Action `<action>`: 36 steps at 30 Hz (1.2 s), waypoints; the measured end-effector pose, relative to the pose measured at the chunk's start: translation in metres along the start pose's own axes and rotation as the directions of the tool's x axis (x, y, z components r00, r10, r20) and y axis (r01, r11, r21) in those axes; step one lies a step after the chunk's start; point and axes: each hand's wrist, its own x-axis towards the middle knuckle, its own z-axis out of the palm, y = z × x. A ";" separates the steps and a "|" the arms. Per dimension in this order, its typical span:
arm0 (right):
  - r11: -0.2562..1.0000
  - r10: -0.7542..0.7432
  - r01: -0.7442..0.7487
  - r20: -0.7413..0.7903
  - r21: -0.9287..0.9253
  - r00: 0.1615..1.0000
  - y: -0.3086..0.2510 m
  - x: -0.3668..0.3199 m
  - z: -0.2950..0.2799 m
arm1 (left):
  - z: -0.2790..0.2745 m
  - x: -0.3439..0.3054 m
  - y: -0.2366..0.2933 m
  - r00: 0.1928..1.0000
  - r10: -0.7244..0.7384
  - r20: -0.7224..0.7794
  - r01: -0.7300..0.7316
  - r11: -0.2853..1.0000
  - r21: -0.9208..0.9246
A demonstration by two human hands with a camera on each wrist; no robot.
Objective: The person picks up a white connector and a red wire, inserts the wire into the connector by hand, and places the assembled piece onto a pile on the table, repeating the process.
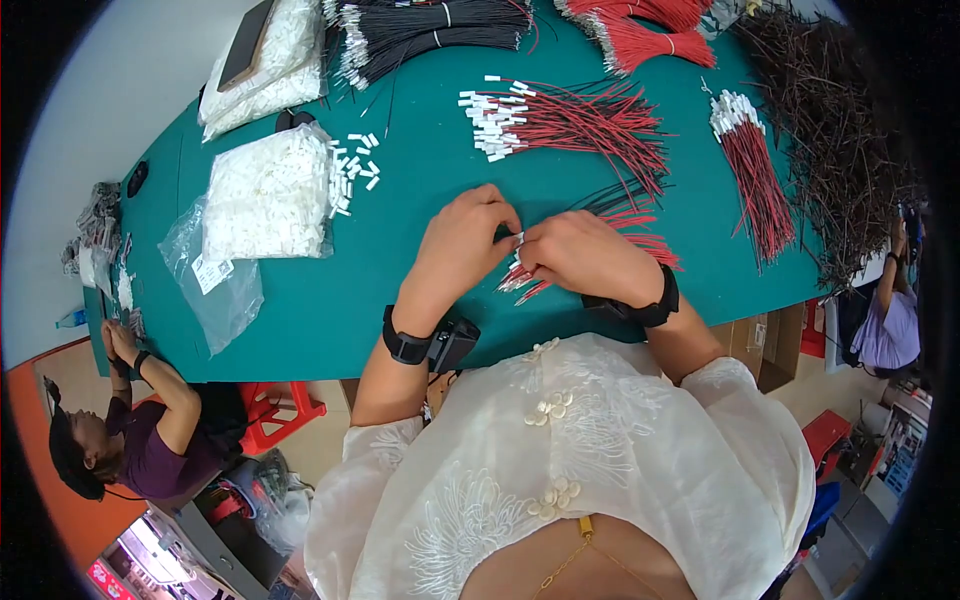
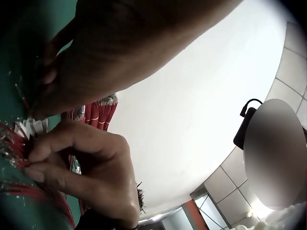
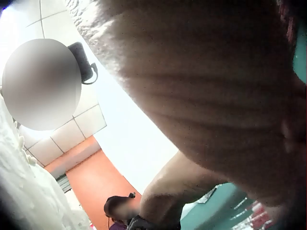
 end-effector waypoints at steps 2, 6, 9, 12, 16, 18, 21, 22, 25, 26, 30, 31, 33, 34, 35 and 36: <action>1.000 -0.006 0.006 0.003 -0.019 1.000 0.000 0.001 -0.001 | 0.003 0.000 0.004 1.000 -0.005 -0.011 0.006 1.000 0.022; 0.999 0.011 -0.012 0.016 0.052 1.000 -0.001 0.001 -0.012 | 0.005 0.000 0.008 1.000 -0.017 -0.026 0.018 0.999 0.049; 0.956 -0.078 0.120 -0.164 0.267 0.983 0.001 0.004 -0.023 | 0.002 0.002 0.008 0.999 -0.025 -0.032 0.026 0.999 0.025; 0.933 -0.036 0.077 -0.123 0.353 0.992 0.004 0.004 -0.031 | -0.002 0.005 0.005 0.980 -0.178 -0.092 0.142 0.942 -0.305; 0.810 0.148 -0.073 -0.083 0.582 0.985 -0.002 0.001 -0.045 | -0.007 0.009 -0.007 0.941 -0.272 -0.203 0.029 0.661 -0.750; 0.737 0.224 -0.126 -0.065 0.664 0.972 -0.003 0.000 -0.047 | -0.011 0.007 -0.007 0.940 -0.284 -0.189 0.026 0.611 -0.791; 0.741 0.351 -0.020 -0.362 0.671 0.864 -0.003 0.000 -0.046 | -0.018 0.006 -0.005 0.937 -0.305 -0.168 0.011 0.508 -0.861; 0.740 0.352 -0.021 -0.361 0.672 0.863 -0.003 0.000 -0.047 | -0.018 0.006 -0.004 0.937 -0.311 -0.160 0.013 0.490 -0.872; 0.862 0.423 -0.145 -0.531 0.486 0.734 0.000 -0.001 -0.051 | -0.019 0.006 -0.003 0.937 -0.320 -0.141 0.019 0.451 -0.892; 0.861 0.425 -0.147 -0.530 0.487 0.734 0.001 0.000 -0.051 | -0.019 0.006 -0.002 0.940 -0.316 -0.129 0.020 0.428 -0.904; 0.944 0.270 -0.055 -0.665 0.325 0.696 -0.001 0.007 -0.045 | -0.018 0.005 -0.004 0.948 -0.302 -0.097 0.025 0.378 -0.925; 0.942 0.270 -0.048 -0.662 0.333 0.699 -0.003 0.008 -0.044 | -0.017 0.005 -0.004 0.952 -0.292 -0.092 0.025 0.374 -0.927; 0.937 0.270 -0.035 -0.655 0.348 0.705 -0.006 0.009 -0.043 | -0.015 0.006 -0.004 0.956 -0.282 -0.084 0.027 0.368 -0.930; 0.936 0.272 -0.037 -0.655 0.349 0.705 -0.006 0.010 -0.042 | -0.015 0.006 -0.004 0.955 -0.282 -0.089 0.023 0.373 -0.928; 0.949 0.238 -0.025 -0.664 0.314 0.709 -0.005 0.011 -0.040 | -0.014 0.006 -0.004 0.955 -0.281 -0.095 0.019 0.378 -0.925; 0.961 0.203 -0.012 -0.672 0.277 0.712 -0.004 0.012 -0.039 | -0.014 0.007 -0.003 0.954 -0.281 -0.103 0.014 0.384 -0.923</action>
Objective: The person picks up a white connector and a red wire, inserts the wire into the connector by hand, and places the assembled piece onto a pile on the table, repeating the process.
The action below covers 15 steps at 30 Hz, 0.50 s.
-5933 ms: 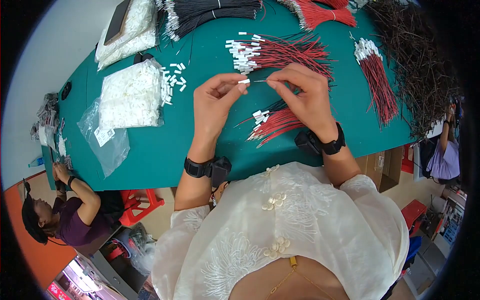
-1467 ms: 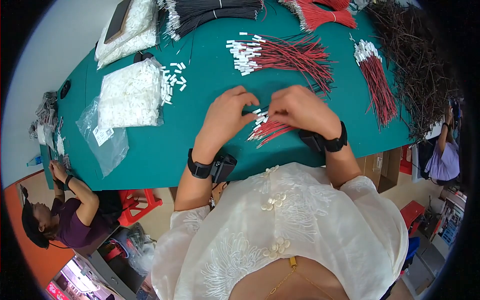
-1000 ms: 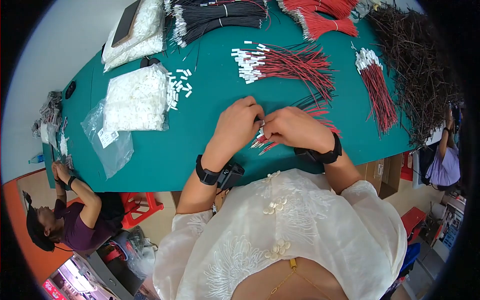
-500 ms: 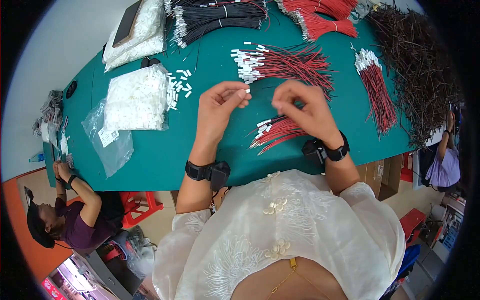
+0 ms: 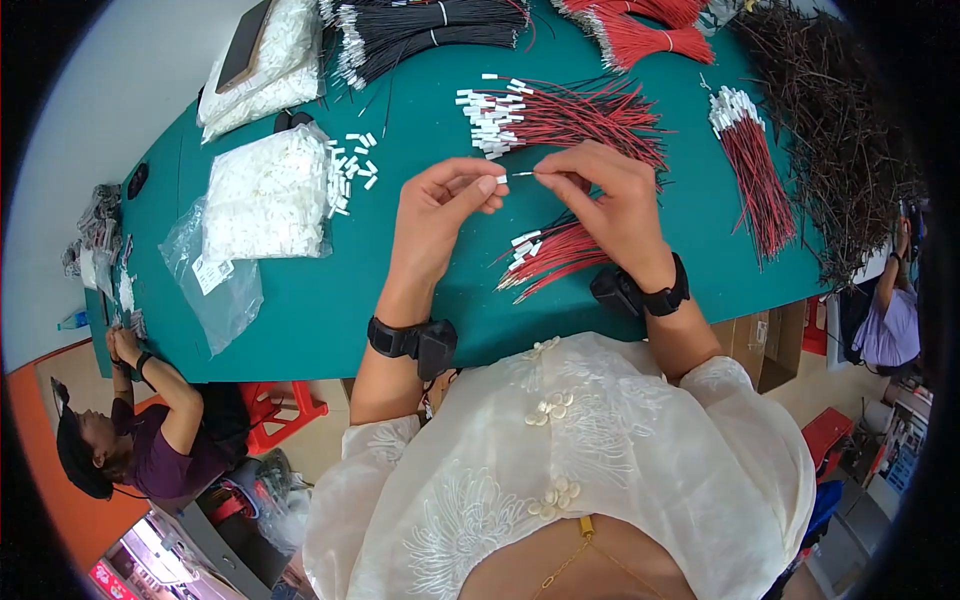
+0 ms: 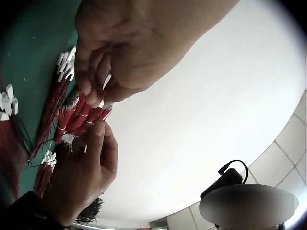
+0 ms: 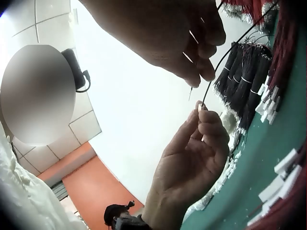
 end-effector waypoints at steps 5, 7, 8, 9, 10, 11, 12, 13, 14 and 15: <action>0.998 -0.051 0.052 0.029 -0.042 0.998 -0.001 0.000 0.004 | 0.006 -0.002 -0.001 0.998 0.061 0.010 -0.062 0.988 0.139; 0.998 -0.052 0.053 0.035 -0.037 0.998 0.001 0.000 0.004 | 0.009 -0.003 0.000 0.997 0.079 -0.021 -0.074 0.984 0.162; 0.998 -0.054 0.056 0.043 -0.031 0.998 0.002 -0.001 0.005 | 0.009 -0.003 0.000 0.995 0.088 -0.037 -0.080 0.981 0.174; 0.998 -0.057 0.059 0.051 -0.023 0.997 0.002 -0.001 0.005 | 0.009 -0.003 -0.001 0.995 0.087 -0.038 -0.079 0.981 0.174; 0.998 -0.057 0.058 0.051 -0.022 0.997 0.001 -0.001 0.005 | 0.009 -0.004 -0.001 0.995 0.091 -0.044 -0.081 0.981 0.179; 1.000 -0.018 0.017 0.061 0.006 0.998 -0.001 -0.001 0.005 | 0.009 -0.004 -0.001 0.994 0.094 -0.048 -0.084 0.980 0.182; 0.999 0.020 -0.023 0.071 0.034 0.997 -0.004 -0.001 0.004 | 0.009 -0.003 -0.001 0.994 0.099 -0.052 -0.088 0.979 0.186; 0.996 0.058 -0.063 0.083 0.061 0.995 -0.005 0.000 0.003 | 0.009 -0.003 -0.001 0.994 0.099 -0.053 -0.088 0.979 0.186; 0.996 0.057 -0.063 0.084 0.061 0.995 -0.005 0.001 0.003 | 0.008 -0.003 -0.002 0.993 0.101 -0.053 -0.090 0.980 0.179; 0.996 0.064 -0.070 0.091 0.058 0.994 -0.004 0.001 0.002 | 0.007 -0.003 -0.002 0.993 0.103 -0.054 -0.092 0.981 0.173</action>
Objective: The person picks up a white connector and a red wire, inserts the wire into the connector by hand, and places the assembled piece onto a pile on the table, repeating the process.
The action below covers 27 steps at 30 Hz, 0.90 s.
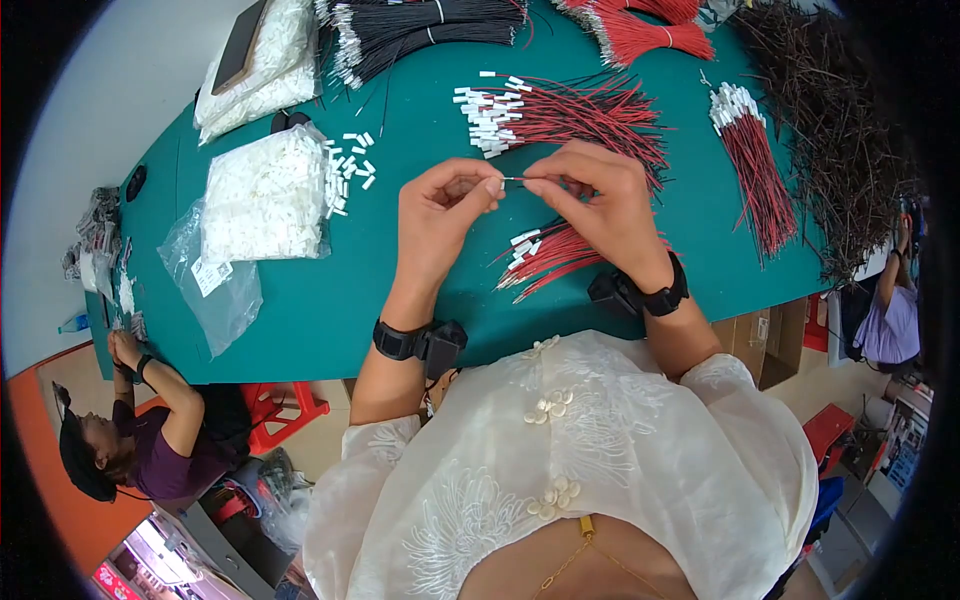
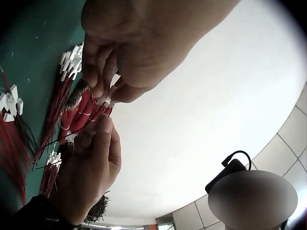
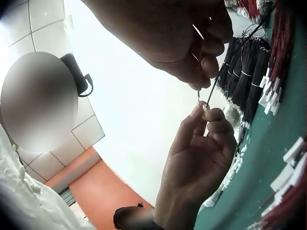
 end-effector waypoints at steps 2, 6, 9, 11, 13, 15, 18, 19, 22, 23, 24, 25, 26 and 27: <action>1.000 0.018 -0.018 0.012 -0.005 1.000 0.001 0.000 -0.002 | 0.000 0.000 -0.001 1.000 -0.001 -0.001 0.001 1.000 -0.007; 0.999 0.028 -0.028 0.001 0.018 1.000 0.001 -0.001 -0.002 | 0.001 0.000 0.000 1.000 -0.009 0.010 0.009 0.999 -0.031; 1.000 0.017 -0.017 0.001 0.020 1.000 0.003 -0.001 -0.002 | 0.001 0.001 0.000 0.999 -0.034 0.020 0.035 0.997 -0.070; 1.000 0.012 -0.012 0.000 0.020 1.000 0.003 -0.001 -0.003 | 0.000 0.001 0.000 0.999 -0.043 0.026 0.046 0.995 -0.090; 1.000 0.010 -0.010 -0.016 0.026 1.000 0.002 -0.001 -0.003 | -0.001 0.001 -0.001 0.997 -0.061 0.038 0.066 0.989 -0.130; 1.000 0.010 -0.009 -0.023 0.030 1.000 0.002 -0.001 -0.003 | -0.002 0.002 -0.001 0.996 -0.077 0.044 0.083 0.984 -0.155; 0.999 -0.047 0.046 -0.068 -0.020 0.997 0.006 0.000 -0.006 | -0.004 0.002 -0.001 0.993 -0.107 0.056 0.116 0.972 -0.205; 0.999 -0.047 0.046 -0.067 -0.020 0.997 0.007 0.000 -0.006 | -0.004 0.001 0.000 0.992 -0.111 0.056 0.120 0.970 -0.212; 0.991 -0.121 0.116 -0.074 -0.070 0.990 0.012 -0.001 -0.006 | -0.004 0.002 0.001 0.992 -0.113 0.055 0.123 0.967 -0.225; 0.990 -0.124 0.119 -0.074 -0.070 0.990 0.012 0.000 -0.007 | -0.004 0.002 0.002 0.992 -0.112 0.055 0.122 0.968 -0.219; 0.986 -0.142 0.136 -0.066 -0.096 0.988 0.011 0.001 -0.008 | -0.005 0.001 0.002 0.992 -0.112 0.056 0.122 0.970 -0.212; 0.981 -0.160 0.152 -0.057 -0.121 0.985 0.009 0.001 -0.009 | -0.005 0.001 0.002 0.992 -0.113 0.056 0.122 0.971 -0.205; 0.975 -0.177 0.169 -0.047 -0.147 0.983 0.009 0.001 -0.010 | -0.005 0.001 0.002 0.992 -0.112 0.056 0.121 0.971 -0.206; 0.975 -0.178 0.169 -0.047 -0.147 0.983 0.009 0.001 -0.010 | -0.005 0.001 0.002 0.992 -0.111 0.057 0.121 0.971 -0.207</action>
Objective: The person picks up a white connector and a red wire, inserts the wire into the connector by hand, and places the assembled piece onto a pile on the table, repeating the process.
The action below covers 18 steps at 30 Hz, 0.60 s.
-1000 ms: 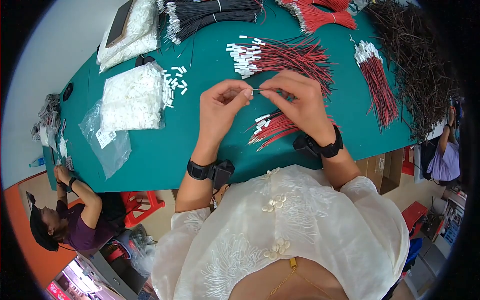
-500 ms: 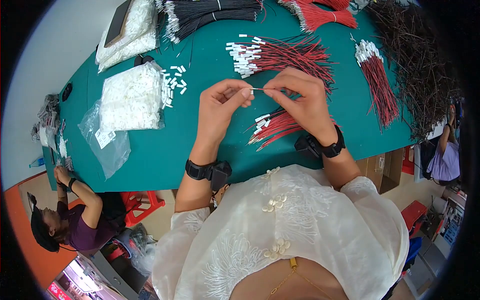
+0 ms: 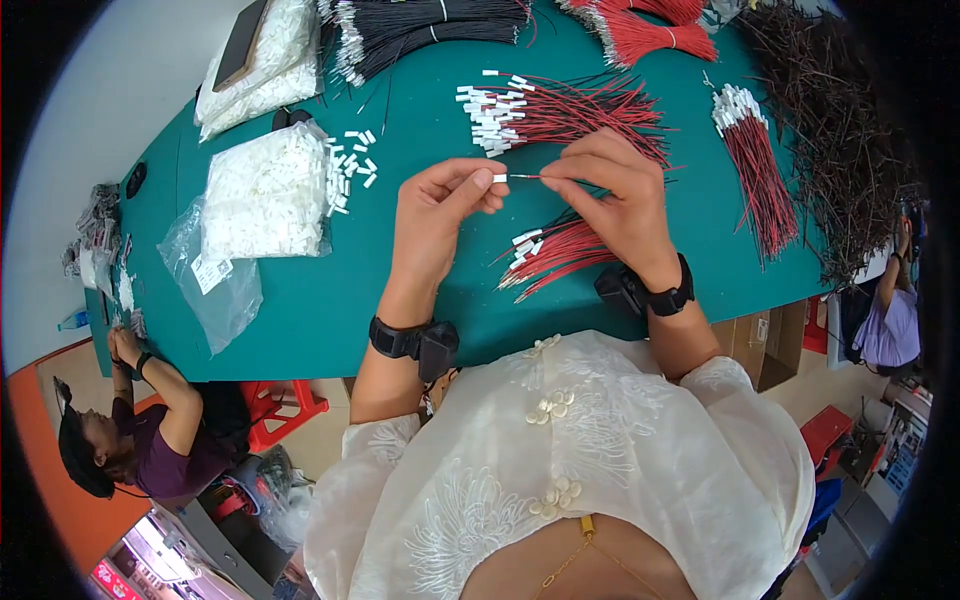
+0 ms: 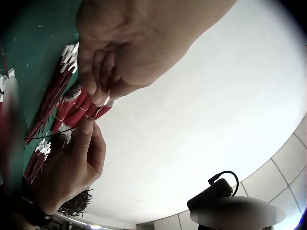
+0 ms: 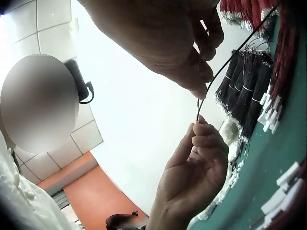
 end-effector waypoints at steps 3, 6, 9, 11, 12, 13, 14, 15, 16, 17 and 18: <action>1.000 -0.012 0.012 0.011 -0.010 1.000 0.000 0.000 0.000 | 0.000 0.000 0.000 1.000 0.000 0.006 0.000 1.000 -0.001; 0.999 -0.027 0.027 0.008 -0.018 1.000 -0.002 0.000 0.002 | 0.000 0.000 -0.001 1.000 -0.007 0.020 0.007 1.000 0.022; 0.999 -0.044 0.044 0.007 -0.029 0.999 -0.003 0.000 0.003 | 0.001 0.000 -0.002 1.000 -0.021 0.019 0.021 0.999 0.032; 0.997 -0.062 0.063 0.008 -0.042 0.998 -0.004 0.000 0.004 | 0.001 0.000 -0.002 0.999 -0.029 0.019 0.028 0.999 0.038; 0.997 -0.062 0.062 0.007 -0.043 0.998 -0.004 0.000 0.005 | 0.001 0.001 -0.003 1.000 -0.023 0.018 0.023 0.999 0.035; 0.997 -0.061 0.061 0.004 -0.041 0.998 -0.004 0.000 0.005 | 0.001 0.001 -0.004 1.000 -0.018 0.017 0.017 0.999 0.032; 0.997 -0.060 0.060 0.001 -0.039 0.998 -0.004 0.000 0.005 | 0.001 0.001 -0.004 1.000 -0.012 0.015 0.011 1.000 0.028; 0.997 -0.061 0.061 0.000 -0.037 0.998 -0.004 0.000 0.005 | 0.001 0.002 -0.005 1.000 -0.012 0.014 0.011 1.000 0.027; 0.997 -0.061 0.061 0.004 -0.037 0.998 -0.005 0.000 0.005 | 0.001 0.002 -0.006 1.000 -0.010 0.014 0.010 0.999 0.039; 0.998 -0.056 0.057 0.009 -0.033 0.998 -0.005 0.000 0.005 | 0.001 0.002 -0.007 1.000 -0.009 0.013 0.008 0.999 0.051; 0.998 -0.052 0.053 0.013 -0.029 0.999 -0.005 0.000 0.006 | 0.001 0.002 -0.008 1.000 -0.006 0.012 0.006 0.998 0.065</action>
